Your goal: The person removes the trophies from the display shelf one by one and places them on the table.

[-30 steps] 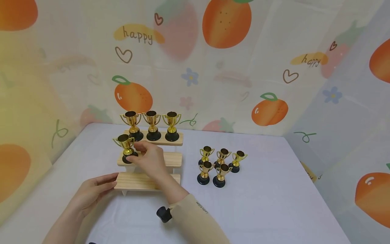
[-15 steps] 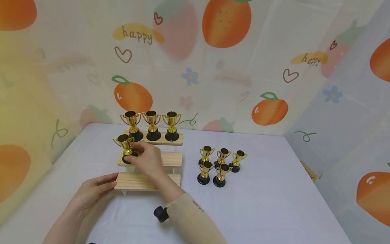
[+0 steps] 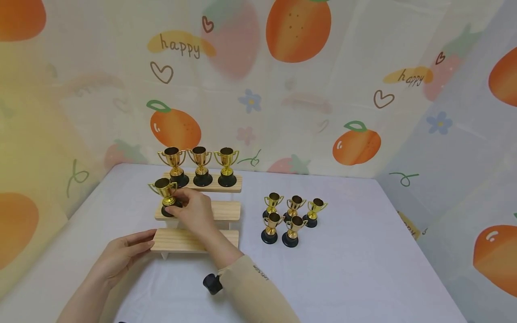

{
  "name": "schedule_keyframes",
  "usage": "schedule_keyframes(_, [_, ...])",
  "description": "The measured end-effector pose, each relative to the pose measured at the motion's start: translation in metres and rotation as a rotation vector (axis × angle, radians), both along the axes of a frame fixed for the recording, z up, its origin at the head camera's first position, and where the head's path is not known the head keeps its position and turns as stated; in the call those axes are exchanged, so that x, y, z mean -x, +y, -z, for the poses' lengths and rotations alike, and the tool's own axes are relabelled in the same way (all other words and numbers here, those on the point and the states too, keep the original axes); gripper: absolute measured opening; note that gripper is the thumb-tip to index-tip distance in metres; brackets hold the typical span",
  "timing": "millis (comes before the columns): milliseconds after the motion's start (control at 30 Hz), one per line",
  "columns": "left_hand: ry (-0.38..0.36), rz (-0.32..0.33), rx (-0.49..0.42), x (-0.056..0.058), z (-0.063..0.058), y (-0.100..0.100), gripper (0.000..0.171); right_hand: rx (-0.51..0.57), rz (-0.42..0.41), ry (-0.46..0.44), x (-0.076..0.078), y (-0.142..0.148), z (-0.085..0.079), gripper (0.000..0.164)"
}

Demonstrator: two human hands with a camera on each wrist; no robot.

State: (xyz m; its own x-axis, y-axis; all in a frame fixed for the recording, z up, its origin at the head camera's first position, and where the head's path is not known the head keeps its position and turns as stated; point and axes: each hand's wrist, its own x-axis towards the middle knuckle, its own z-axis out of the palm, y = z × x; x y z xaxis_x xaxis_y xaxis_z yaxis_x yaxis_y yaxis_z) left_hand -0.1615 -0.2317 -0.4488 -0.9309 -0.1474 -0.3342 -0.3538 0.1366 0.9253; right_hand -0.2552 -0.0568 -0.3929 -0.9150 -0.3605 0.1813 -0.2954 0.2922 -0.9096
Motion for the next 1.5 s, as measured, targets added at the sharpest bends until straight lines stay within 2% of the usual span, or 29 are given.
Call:
schedule_keyframes(400, [-0.001, 0.004, 0.004, -0.001, -0.002, 0.001, 0.057, 0.000, 0.023, 0.044, -0.001, 0.005, 0.004, 0.034])
schedule_keyframes(700, [-0.015, 0.006, 0.012, -0.002, -0.004, 0.001, 0.057, 0.053, 0.023, 0.044, -0.003, 0.024, -0.005, 0.034])
schedule_keyframes(1167, [0.004, 0.010, -0.033, -0.002, -0.002, 0.000, 0.058, 0.018, 0.053, 0.038, -0.006, 0.077, -0.021, 0.027])
schedule_keyframes(1300, [-0.001, 0.016, -0.024, -0.002, -0.003, 0.000, 0.058, 0.060, 0.085, 0.012, -0.006, 0.096, -0.025, 0.028])
schedule_keyframes(1500, [-0.003, 0.019, -0.021, -0.003, -0.004, 0.001, 0.059, 0.112, 0.123, 0.020, -0.004, 0.128, -0.031, 0.027])
